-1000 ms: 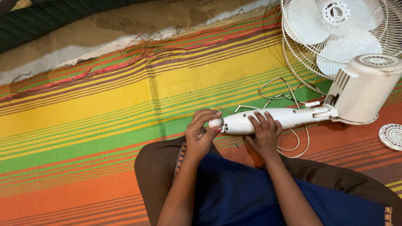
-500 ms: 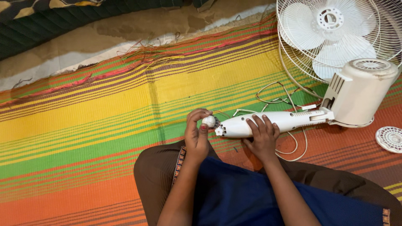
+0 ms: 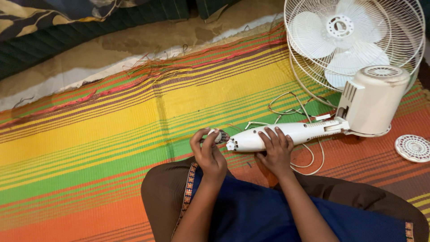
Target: The person assembles a white table fan by hand. They attach the fan blade to the motor housing, then place the front wire cage over the blade and secure it with a plastic nut.
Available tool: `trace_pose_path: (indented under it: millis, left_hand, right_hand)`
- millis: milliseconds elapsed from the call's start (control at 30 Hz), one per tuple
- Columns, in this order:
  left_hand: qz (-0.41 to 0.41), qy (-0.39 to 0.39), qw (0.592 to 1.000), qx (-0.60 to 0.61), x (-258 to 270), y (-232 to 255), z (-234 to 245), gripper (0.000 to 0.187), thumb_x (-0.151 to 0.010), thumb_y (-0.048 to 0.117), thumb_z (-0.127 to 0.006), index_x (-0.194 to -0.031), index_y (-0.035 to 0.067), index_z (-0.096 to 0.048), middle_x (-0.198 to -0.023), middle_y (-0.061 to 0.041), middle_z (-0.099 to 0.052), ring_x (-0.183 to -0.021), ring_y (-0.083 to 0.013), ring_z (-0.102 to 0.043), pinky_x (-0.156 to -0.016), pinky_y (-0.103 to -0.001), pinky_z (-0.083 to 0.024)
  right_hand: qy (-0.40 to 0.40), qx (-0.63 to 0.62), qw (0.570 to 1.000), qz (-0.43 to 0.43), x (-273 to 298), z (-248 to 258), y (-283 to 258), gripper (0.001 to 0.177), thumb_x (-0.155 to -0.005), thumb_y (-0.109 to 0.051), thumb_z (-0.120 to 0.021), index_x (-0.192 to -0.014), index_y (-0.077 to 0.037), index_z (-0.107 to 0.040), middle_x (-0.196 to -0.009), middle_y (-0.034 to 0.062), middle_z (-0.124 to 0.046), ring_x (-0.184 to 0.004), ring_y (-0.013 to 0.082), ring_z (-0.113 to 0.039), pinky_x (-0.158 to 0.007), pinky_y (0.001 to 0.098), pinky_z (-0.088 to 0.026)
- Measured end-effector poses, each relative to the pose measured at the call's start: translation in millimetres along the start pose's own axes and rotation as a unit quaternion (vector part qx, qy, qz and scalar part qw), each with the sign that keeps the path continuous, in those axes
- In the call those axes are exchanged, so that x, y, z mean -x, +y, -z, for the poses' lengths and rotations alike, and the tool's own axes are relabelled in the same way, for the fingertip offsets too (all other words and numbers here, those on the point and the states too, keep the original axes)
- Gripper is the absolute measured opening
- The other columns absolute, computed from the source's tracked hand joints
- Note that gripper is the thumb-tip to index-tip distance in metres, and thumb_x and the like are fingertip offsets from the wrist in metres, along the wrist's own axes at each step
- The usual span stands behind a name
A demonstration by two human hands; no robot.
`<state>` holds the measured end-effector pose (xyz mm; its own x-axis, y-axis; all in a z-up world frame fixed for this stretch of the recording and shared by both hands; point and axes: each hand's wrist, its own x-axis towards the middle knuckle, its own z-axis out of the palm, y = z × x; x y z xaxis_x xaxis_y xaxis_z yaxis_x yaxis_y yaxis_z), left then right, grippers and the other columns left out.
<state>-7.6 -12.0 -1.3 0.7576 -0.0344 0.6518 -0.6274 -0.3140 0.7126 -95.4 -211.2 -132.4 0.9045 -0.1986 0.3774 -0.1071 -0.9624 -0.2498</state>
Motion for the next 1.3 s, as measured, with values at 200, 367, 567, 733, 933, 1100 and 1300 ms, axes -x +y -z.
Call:
trace_pose_path:
  millis: [200,367,567,733,933,1100,1300]
  left_hand:
    - [0.044,-0.033,0.983,0.177,8,4,-8,0.041,-0.097,-0.001,-0.061,-0.131,0.005,-0.040,-0.141,-0.021,-0.039,-0.114,-0.0241,-0.060,-0.094,-0.033,-0.060]
    - [0.026,-0.030,0.972,0.231,19,-10,-21,0.048,-0.091,0.002,-0.075,-0.113,0.012,-0.034,-0.128,-0.015,-0.041,-0.116,-0.0240,-0.054,-0.095,-0.036,-0.057]
    - [-0.004,-0.066,0.959,0.274,23,-23,-25,0.042,-0.085,0.008,-0.081,-0.089,0.014,-0.040,-0.117,-0.009,-0.048,-0.113,-0.0230,-0.056,-0.096,-0.040,-0.053]
    - [0.015,-0.002,0.981,0.194,11,-21,-23,0.028,-0.089,0.016,-0.077,-0.087,0.013,-0.049,-0.119,-0.008,-0.043,-0.109,-0.0208,-0.048,-0.100,-0.038,-0.048]
    - [0.028,-0.046,0.995,0.084,-6,-10,6,0.026,-0.092,0.014,-0.080,-0.115,0.006,-0.072,-0.119,-0.010,-0.055,-0.113,-0.0243,-0.061,-0.100,-0.038,-0.055]
    - [0.092,-0.072,0.983,0.140,-14,-8,13,0.037,-0.097,0.013,-0.074,-0.131,0.002,-0.062,-0.128,-0.015,-0.067,-0.117,-0.0245,-0.066,-0.103,-0.036,-0.054]
    - [0.121,-0.112,0.974,0.156,-23,-2,19,0.028,-0.102,0.012,-0.069,-0.126,0.001,-0.060,-0.138,-0.018,-0.067,-0.126,-0.0266,-0.068,-0.105,-0.038,-0.056]
  right_hand:
    - [-0.011,-0.010,1.000,-0.003,-2,5,-2,0.096,-0.055,-0.031,-0.093,-0.142,-0.025,-0.052,-0.149,0.0035,-0.050,-0.143,0.0303,-0.038,-0.114,0.0560,-0.022]
    - [-0.012,-0.012,1.000,-0.004,-2,5,-4,0.097,-0.056,-0.030,-0.092,-0.143,-0.025,-0.051,-0.149,0.0032,-0.049,-0.142,0.0299,-0.038,-0.113,0.0558,-0.023]
    - [0.008,-0.020,1.000,0.002,-3,2,-3,0.093,-0.060,-0.029,-0.089,-0.144,-0.025,-0.051,-0.148,0.0031,-0.051,-0.143,0.0289,-0.039,-0.114,0.0533,-0.021]
    - [-0.006,-0.020,1.000,-0.002,-2,3,-2,0.092,-0.060,-0.030,-0.089,-0.144,-0.025,-0.051,-0.149,0.0037,-0.051,-0.144,0.0294,-0.039,-0.115,0.0532,-0.020]
    - [-0.001,-0.033,0.999,0.004,-4,5,-2,0.093,-0.058,-0.026,-0.089,-0.143,-0.024,-0.052,-0.149,0.0045,-0.050,-0.143,0.0311,-0.039,-0.114,0.0541,-0.021]
    - [0.009,-0.015,1.000,0.007,-3,5,-3,0.092,-0.059,-0.024,-0.089,-0.143,-0.024,-0.053,-0.149,0.0036,-0.051,-0.143,0.0305,-0.040,-0.116,0.0542,-0.021]
    - [0.012,-0.015,1.000,0.007,-2,4,-2,0.091,-0.061,-0.025,-0.089,-0.144,-0.024,-0.053,-0.149,0.0037,-0.051,-0.144,0.0303,-0.040,-0.118,0.0537,-0.020]
